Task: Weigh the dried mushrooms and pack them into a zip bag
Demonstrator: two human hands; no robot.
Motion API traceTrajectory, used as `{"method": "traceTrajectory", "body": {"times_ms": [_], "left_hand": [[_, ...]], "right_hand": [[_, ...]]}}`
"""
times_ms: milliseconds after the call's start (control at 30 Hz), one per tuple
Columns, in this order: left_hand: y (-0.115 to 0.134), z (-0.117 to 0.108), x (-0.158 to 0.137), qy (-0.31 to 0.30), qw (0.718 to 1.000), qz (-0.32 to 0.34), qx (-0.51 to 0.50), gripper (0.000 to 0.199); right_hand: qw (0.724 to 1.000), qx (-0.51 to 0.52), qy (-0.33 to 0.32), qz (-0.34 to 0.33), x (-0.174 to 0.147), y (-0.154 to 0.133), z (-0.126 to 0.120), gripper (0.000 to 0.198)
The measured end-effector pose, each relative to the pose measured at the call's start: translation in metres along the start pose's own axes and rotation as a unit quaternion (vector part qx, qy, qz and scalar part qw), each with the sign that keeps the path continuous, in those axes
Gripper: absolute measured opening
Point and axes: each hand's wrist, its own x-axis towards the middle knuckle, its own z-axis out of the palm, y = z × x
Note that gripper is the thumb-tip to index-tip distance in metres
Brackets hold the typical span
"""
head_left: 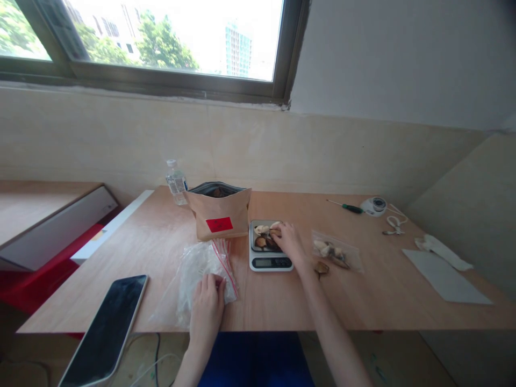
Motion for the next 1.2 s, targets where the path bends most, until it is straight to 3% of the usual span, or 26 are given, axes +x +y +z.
{"method": "traceTrajectory", "body": {"times_ms": [100, 200, 367, 467, 567, 667, 767, 867, 1067, 1200], "left_hand": [[0.001, 0.0, 0.0, -0.002, 1.0, -0.004, 0.0, 0.024], [0.001, -0.001, 0.0, -0.001, 1.0, -0.003, -0.001, 0.023], [0.001, -0.001, 0.0, 0.006, 1.0, -0.003, -0.006, 0.024], [0.001, -0.002, 0.001, 0.01, 1.0, 0.001, -0.005, 0.025], [0.001, -0.001, 0.002, 0.01, 1.0, 0.005, -0.002, 0.025], [0.001, -0.001, 0.002, 0.004, 1.0, 0.0, -0.003, 0.024], [0.001, -0.002, 0.001, 0.0, 1.0, -0.005, -0.008, 0.025], [0.001, -0.002, 0.0, 0.0, 1.0, -0.002, -0.008, 0.025], [-0.001, 0.0, 0.001, -0.003, 1.0, -0.001, -0.008, 0.026], [-0.004, 0.002, 0.0, -0.003, 1.0, 0.004, -0.006, 0.026]], "right_hand": [[0.999, 0.051, 0.012, 0.01, 0.0, -0.002, -0.005, 0.013], [0.988, 0.135, 0.069, 0.034, -0.001, -0.001, -0.017, 0.015], [0.977, 0.145, 0.134, 0.076, -0.017, 0.03, -0.036, 0.026], [0.979, 0.116, 0.13, 0.106, -0.029, 0.055, -0.038, 0.03], [0.986, 0.09, 0.107, 0.094, -0.038, 0.068, -0.032, 0.028], [0.992, 0.066, 0.08, 0.077, -0.043, 0.07, -0.025, 0.026], [0.988, 0.078, 0.101, 0.082, -0.046, 0.065, -0.023, 0.027], [0.982, 0.113, 0.129, 0.078, -0.053, 0.061, -0.031, 0.028], [0.976, 0.158, 0.125, 0.083, -0.085, 0.062, -0.053, 0.025], [0.977, 0.158, 0.102, 0.103, -0.109, 0.074, -0.054, 0.024]]}}
